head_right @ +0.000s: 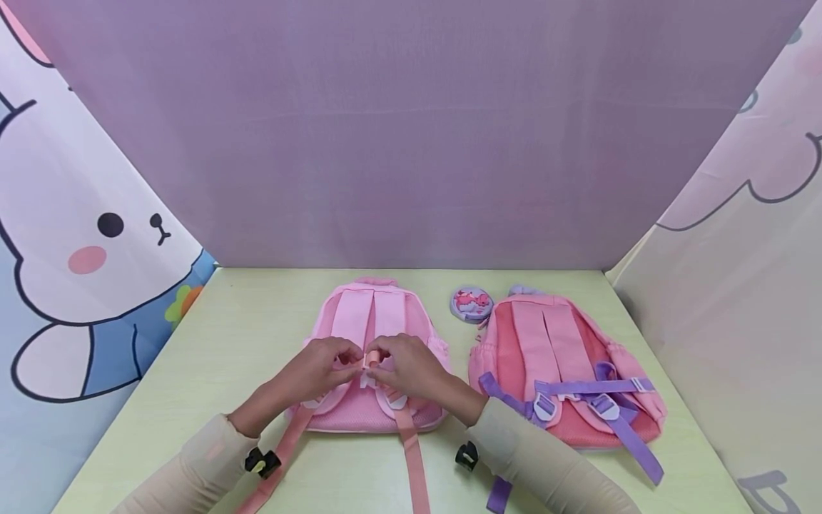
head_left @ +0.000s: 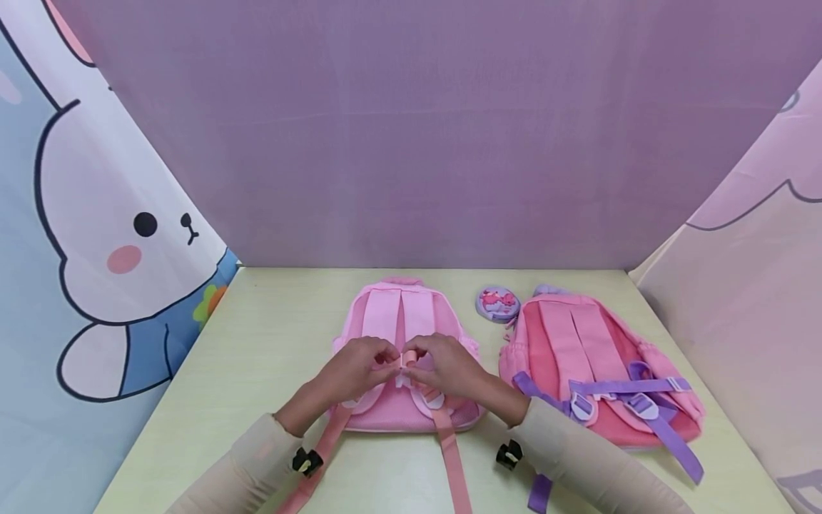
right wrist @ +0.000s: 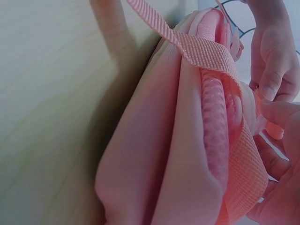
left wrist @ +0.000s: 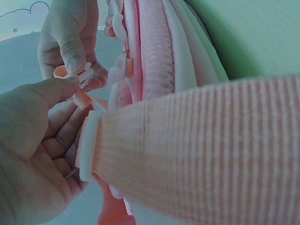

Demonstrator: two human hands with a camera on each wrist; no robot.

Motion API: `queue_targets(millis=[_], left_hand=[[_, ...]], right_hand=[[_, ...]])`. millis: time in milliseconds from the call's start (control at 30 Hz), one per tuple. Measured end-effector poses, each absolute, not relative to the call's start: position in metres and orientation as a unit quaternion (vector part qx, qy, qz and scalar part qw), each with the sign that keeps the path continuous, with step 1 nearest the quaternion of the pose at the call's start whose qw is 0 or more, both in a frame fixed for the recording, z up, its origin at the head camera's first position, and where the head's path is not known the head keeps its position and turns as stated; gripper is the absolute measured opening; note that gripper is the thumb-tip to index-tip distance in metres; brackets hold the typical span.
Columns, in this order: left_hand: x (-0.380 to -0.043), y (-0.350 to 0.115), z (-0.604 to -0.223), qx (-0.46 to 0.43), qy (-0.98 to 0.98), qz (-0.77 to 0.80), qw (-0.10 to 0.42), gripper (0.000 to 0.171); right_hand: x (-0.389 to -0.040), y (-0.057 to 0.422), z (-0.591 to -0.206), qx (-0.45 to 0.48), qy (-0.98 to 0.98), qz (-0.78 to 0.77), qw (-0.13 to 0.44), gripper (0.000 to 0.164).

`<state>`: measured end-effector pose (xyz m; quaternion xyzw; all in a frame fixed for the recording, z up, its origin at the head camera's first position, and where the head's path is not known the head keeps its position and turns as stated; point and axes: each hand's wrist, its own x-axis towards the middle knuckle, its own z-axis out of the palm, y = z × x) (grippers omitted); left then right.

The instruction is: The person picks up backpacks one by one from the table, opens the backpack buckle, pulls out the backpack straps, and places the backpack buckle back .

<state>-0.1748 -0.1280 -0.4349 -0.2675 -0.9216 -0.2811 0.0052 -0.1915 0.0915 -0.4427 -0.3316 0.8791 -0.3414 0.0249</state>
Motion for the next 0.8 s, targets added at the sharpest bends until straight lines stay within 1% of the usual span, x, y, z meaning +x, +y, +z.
queue_targets(millis=[433,800], left_hand=[[-0.1742,-0.1251,-0.4349,-0.256,-0.920,-0.296,0.009,0.016],[-0.1740,-0.1239,-0.4339,-0.252,-0.920,-0.298,0.020,0.017]], right_hand=[[-0.1924,0.0917,-0.4437,-0.331,0.882,-0.334,0.019,0.021],[-0.1919,0.0905,-0.4410,-0.314,0.888,-0.334,0.032,0.020]])
